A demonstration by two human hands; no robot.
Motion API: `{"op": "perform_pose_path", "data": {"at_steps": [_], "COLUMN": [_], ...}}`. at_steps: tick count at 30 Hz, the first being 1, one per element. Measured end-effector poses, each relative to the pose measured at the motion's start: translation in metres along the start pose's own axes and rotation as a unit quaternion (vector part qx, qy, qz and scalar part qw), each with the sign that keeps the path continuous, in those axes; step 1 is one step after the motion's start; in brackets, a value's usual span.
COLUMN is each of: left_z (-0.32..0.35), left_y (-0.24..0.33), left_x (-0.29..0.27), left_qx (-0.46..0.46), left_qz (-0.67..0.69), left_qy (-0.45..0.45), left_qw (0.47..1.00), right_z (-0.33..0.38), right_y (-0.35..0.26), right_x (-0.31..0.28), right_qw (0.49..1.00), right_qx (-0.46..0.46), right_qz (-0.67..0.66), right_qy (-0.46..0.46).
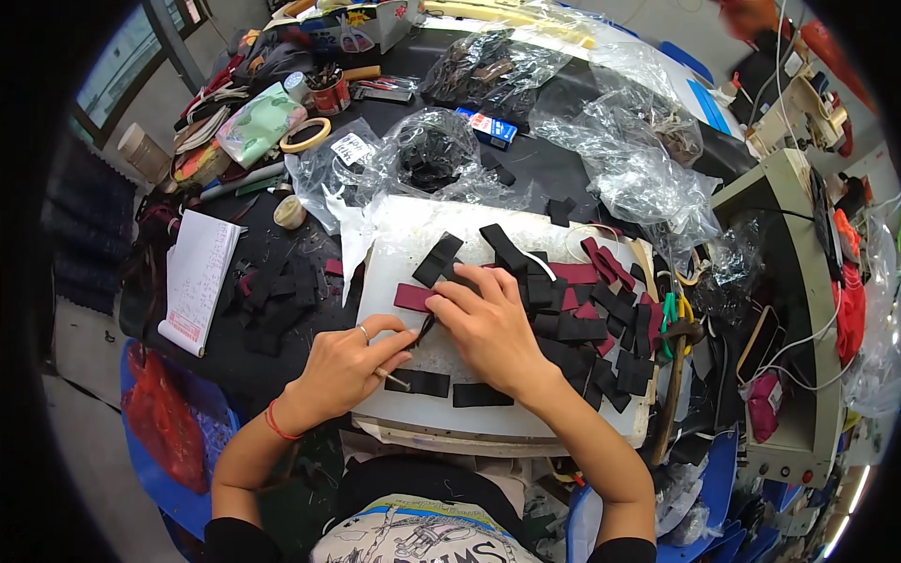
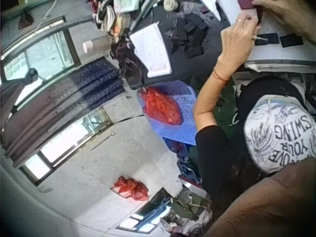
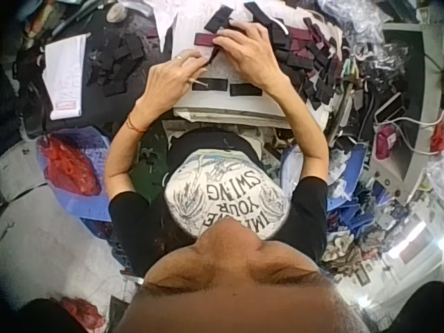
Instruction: The person uses a hammer to strike small rectangular pieces of black and maroon material on a white cutting board. They repeatedly pick up individual pieces, position them, and hit them with the hammer before moving them aside or continuing the process.
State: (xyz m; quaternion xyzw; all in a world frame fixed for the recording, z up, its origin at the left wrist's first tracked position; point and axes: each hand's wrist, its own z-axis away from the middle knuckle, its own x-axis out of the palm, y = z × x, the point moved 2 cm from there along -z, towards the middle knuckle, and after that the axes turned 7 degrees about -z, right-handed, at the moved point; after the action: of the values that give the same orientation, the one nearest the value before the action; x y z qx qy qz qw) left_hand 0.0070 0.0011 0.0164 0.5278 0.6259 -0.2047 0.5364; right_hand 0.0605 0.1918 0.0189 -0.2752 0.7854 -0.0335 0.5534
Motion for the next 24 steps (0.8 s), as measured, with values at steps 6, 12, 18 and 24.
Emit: {"op": "perform_pose_path", "data": {"at_steps": [6,12,18,24], "left_z": [0.001,-0.012,0.005,-0.013], "left_y": [-0.004,-0.004,-0.009,0.023], "left_x": [0.006,-0.014,-0.046,0.010], "left_qx": [0.021,0.006,-0.198,-0.271], "left_qz": [-0.069,0.005,0.186,0.554], "left_qy": [0.040,-0.046,-0.004,0.181], "left_qw": [0.997,0.999,0.962,0.766], "right_z": [0.009,0.003,0.104,0.282], "right_y": [0.005,-0.007,0.021,0.082], "right_x": [0.000,-0.011,-0.115,-0.117], "right_qw": [1.000,1.000,0.894,0.779], "right_qx": [0.030,0.026,0.318,0.575], "right_qz": [-0.009,0.012,0.079,0.062], "right_qy": [-0.002,0.009,0.306,0.242]}}
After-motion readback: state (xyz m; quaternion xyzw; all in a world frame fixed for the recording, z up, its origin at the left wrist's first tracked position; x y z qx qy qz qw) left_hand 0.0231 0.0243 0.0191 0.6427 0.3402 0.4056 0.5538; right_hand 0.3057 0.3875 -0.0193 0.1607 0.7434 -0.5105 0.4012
